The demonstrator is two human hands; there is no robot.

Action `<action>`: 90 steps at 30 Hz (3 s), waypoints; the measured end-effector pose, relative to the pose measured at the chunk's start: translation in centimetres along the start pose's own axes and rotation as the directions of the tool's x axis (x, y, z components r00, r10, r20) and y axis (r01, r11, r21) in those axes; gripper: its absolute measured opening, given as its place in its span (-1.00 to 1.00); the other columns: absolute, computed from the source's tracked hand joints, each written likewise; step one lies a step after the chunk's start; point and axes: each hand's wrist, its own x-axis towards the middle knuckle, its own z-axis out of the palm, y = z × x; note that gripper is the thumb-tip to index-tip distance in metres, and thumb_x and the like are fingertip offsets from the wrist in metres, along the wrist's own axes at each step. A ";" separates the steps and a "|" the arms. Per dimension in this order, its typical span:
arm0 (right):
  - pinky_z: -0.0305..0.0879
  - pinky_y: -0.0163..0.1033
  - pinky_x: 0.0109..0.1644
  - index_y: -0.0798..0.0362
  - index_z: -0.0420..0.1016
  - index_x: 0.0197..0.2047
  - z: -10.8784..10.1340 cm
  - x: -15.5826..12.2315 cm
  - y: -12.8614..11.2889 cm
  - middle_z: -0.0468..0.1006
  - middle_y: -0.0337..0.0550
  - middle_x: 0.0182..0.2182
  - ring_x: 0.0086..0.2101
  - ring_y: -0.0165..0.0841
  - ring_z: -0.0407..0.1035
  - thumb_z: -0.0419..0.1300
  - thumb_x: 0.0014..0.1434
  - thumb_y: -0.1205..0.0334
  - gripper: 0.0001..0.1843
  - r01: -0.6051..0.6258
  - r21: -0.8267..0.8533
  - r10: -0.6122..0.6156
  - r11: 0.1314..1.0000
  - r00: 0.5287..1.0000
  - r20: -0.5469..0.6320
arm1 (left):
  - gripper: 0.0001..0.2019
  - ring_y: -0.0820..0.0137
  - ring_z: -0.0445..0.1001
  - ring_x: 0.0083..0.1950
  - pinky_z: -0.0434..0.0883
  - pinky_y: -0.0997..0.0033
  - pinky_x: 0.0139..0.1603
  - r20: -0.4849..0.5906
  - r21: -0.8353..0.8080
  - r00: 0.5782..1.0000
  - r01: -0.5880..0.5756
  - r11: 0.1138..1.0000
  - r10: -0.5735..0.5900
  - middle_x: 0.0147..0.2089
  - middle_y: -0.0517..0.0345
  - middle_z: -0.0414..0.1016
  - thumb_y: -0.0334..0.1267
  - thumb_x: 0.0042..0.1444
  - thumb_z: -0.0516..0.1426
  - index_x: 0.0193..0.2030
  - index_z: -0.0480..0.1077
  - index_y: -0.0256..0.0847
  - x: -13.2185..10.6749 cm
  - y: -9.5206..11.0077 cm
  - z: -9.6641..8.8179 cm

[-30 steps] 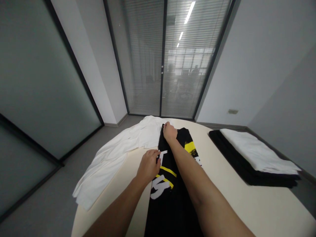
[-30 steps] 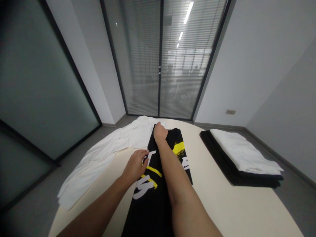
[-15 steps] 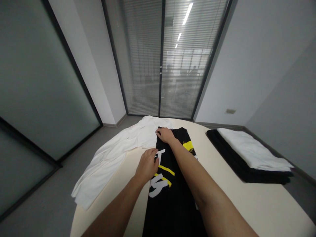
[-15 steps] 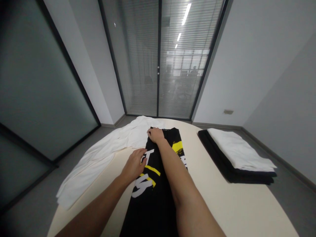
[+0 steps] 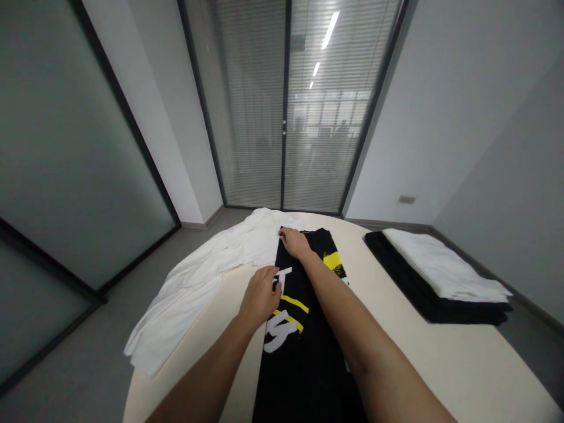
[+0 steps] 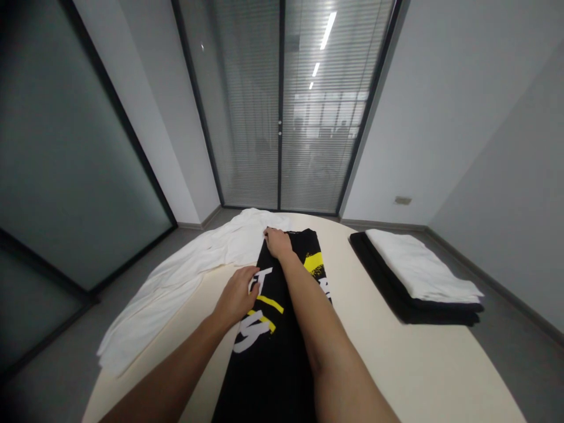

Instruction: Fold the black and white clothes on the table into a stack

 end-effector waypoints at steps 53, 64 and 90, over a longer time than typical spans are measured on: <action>0.27 -0.31 0.21 -0.01 0.54 0.18 -2.4 -8.5 12.7 0.59 -0.14 0.10 0.06 -0.36 0.47 0.10 0.21 0.43 -0.50 -0.353 0.287 0.382 0.891 0.923 -0.052 | -0.59 0.03 0.43 0.14 0.36 -0.02 0.19 0.042 0.182 0.990 0.127 0.975 -0.136 0.15 -0.11 0.52 -0.20 0.30 0.02 0.20 0.47 -0.21 3.6 2.1 0.0; 0.30 -0.30 0.21 0.10 0.56 0.15 -1.9 -7.3 13.0 0.61 -0.06 0.07 0.07 -0.30 0.49 0.11 0.04 0.57 -0.40 -0.393 0.400 0.442 0.828 0.896 -0.034 | -0.66 0.00 0.43 0.22 0.32 -0.01 0.23 0.145 0.141 0.957 0.233 0.962 -0.253 0.18 -0.04 0.54 -0.18 0.28 0.02 0.04 0.56 -0.13 10.8 -0.2 2.7; 0.12 -0.06 0.37 0.15 0.39 0.32 -3.5 -6.5 17.7 0.19 0.14 0.38 0.31 -0.08 0.16 0.16 0.22 0.28 -0.41 -0.413 0.159 0.430 0.897 0.898 -0.094 | -0.29 -0.07 0.01 0.51 0.08 -0.01 0.48 0.168 -0.116 0.986 0.009 0.993 0.010 0.48 -0.30 0.01 -0.25 0.09 0.22 0.38 0.14 -0.34 14.3 1.3 7.8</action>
